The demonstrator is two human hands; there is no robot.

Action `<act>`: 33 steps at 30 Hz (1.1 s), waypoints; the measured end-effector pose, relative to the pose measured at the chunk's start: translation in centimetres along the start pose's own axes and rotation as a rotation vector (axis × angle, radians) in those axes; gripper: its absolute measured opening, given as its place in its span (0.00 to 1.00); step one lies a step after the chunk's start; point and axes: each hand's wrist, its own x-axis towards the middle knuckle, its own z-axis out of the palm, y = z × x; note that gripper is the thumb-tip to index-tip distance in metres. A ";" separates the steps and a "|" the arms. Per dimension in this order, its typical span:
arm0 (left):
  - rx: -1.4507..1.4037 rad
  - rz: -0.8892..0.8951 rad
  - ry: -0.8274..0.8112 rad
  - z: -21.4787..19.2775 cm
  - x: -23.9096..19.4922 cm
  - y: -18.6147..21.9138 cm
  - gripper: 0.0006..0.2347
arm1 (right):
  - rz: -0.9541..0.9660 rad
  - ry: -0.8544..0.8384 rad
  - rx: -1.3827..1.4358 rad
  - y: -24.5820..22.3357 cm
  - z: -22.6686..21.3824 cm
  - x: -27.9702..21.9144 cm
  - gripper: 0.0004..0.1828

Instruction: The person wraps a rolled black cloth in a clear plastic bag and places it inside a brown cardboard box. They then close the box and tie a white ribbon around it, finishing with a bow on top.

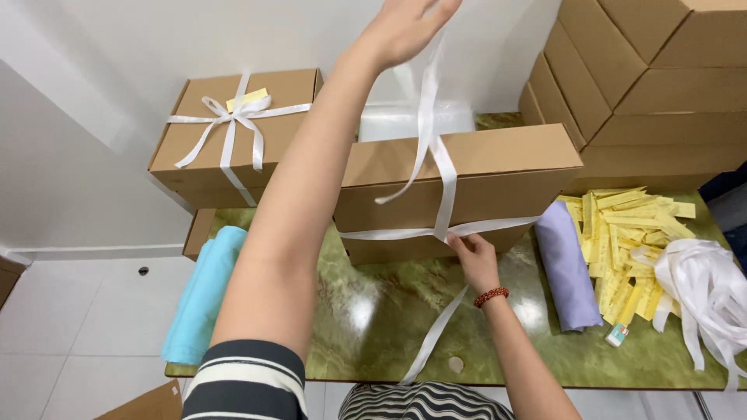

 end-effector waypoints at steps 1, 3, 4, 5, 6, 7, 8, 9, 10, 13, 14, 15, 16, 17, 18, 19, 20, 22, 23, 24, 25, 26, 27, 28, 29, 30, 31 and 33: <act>0.194 -0.041 -0.113 0.1 0.4 -0.7 0.44 | 0.009 -0.014 0.029 -0.7 -0.1 -0.5 0.17; 0.125 -0.225 -0.179 1.4 -0.9 -2.0 0.48 | 0.028 -0.017 0.028 -1.5 -0.3 -0.8 0.17; 0.051 -0.416 -0.249 2.0 -1.5 -2.8 0.52 | 0.055 -0.024 0.024 -1.8 -0.3 -0.9 0.18; 0.055 -0.411 -0.251 2.7 -1.9 -3.9 0.52 | 0.053 -0.020 0.029 -0.3 -0.3 0.0 0.18; 0.082 -0.334 -0.250 3.4 -2.3 -5.2 0.46 | 0.054 -0.001 0.019 1.2 -0.2 0.9 0.16; 0.106 -0.264 -0.258 4.4 -3.1 -6.8 0.43 | 0.065 0.016 0.008 3.0 0.1 1.4 0.16; 0.108 -0.267 -0.266 4.3 -3.7 -6.6 0.43 | 0.073 0.017 0.012 2.4 0.3 1.4 0.16; 0.003 -0.213 -0.271 4.6 -4.4 -6.5 0.35 | 0.049 0.017 0.055 2.0 0.2 1.0 0.16; -0.103 -0.160 -0.274 4.9 -5.1 -6.5 0.28 | 0.024 0.019 0.099 1.7 0.2 0.7 0.16; -0.228 -0.257 -0.601 2.9 -10.9 0.8 0.20 | 0.006 0.014 0.164 3.2 0.9 1.1 0.16; -0.237 -0.259 -0.616 3.9 -12.3 1.1 0.20 | 0.021 0.022 0.160 3.1 1.0 0.7 0.16; -0.171 -0.323 -0.745 4.6 -13.7 1.5 0.22 | 0.013 0.020 0.186 2.9 1.2 0.5 0.15; -0.103 -0.386 -0.874 5.3 -15.2 2.0 0.28 | 0.005 0.019 0.212 2.6 1.5 0.4 0.14; -0.104 -0.387 -0.880 6.4 -16.2 1.3 0.28 | 0.011 0.021 0.212 3.3 1.5 0.6 0.14; -0.071 -0.313 -0.908 7.5 -17.4 0.6 0.26 | 0.000 0.013 0.207 3.9 1.5 0.7 0.14; -0.037 -0.238 -0.934 8.5 -18.5 -0.1 0.25 | -0.012 0.004 0.204 4.4 1.7 0.9 0.15; -0.035 -0.239 -0.940 9.7 -18.7 -1.4 0.25 | -0.008 0.007 0.207 4.8 1.7 1.2 0.15; -0.246 -0.092 -0.688 12.1 -19.4 -4.2 0.20 | -0.033 0.008 0.178 5.8 1.7 1.3 0.14; -0.246 -0.095 -0.687 12.2 -19.5 -3.9 0.20 | -0.031 0.005 0.178 5.2 1.8 0.8 0.14; -0.303 -0.097 -0.621 12.3 -19.7 -3.7 0.19 | -0.036 0.002 0.164 4.5 1.9 0.3 0.14; -0.362 -0.099 -0.549 12.4 -19.8 -3.4 0.18 | -0.044 -0.005 0.145 3.8 1.9 -0.1 0.14; -0.364 -0.103 -0.544 12.4 -19.4 -3.4 0.18 | -0.044 -0.011 0.142 4.6 2.0 0.2 0.14; -0.373 -0.049 -0.487 12.3 -19.1 -3.5 0.16 | -0.039 -0.011 0.176 5.4 2.2 0.5 0.13; -0.381 0.005 -0.430 12.3 -18.8 -3.5 0.14 | -0.033 -0.010 0.210 6.2 2.4 0.7 0.12; -0.380 -0.003 -0.424 11.8 -18.8 -2.9 0.14 | -0.033 -0.020 0.210 5.4 2.6 0.1 0.12; -0.337 0.047 -0.348 11.3 -18.9 -2.2 0.12 | -0.014 0.004 0.229 4.6 2.9 -0.6 0.13; -0.295 0.097 -0.274 10.9 -18.9 -1.5 0.11 | 0.004 0.029 0.248 3.8 3.0 -1.2 0.13; -0.204 0.171 -0.175 9.8 -17.9 -0.5 0.09 | 0.021 0.037 0.276 -1.2 3.1 -3.8 0.13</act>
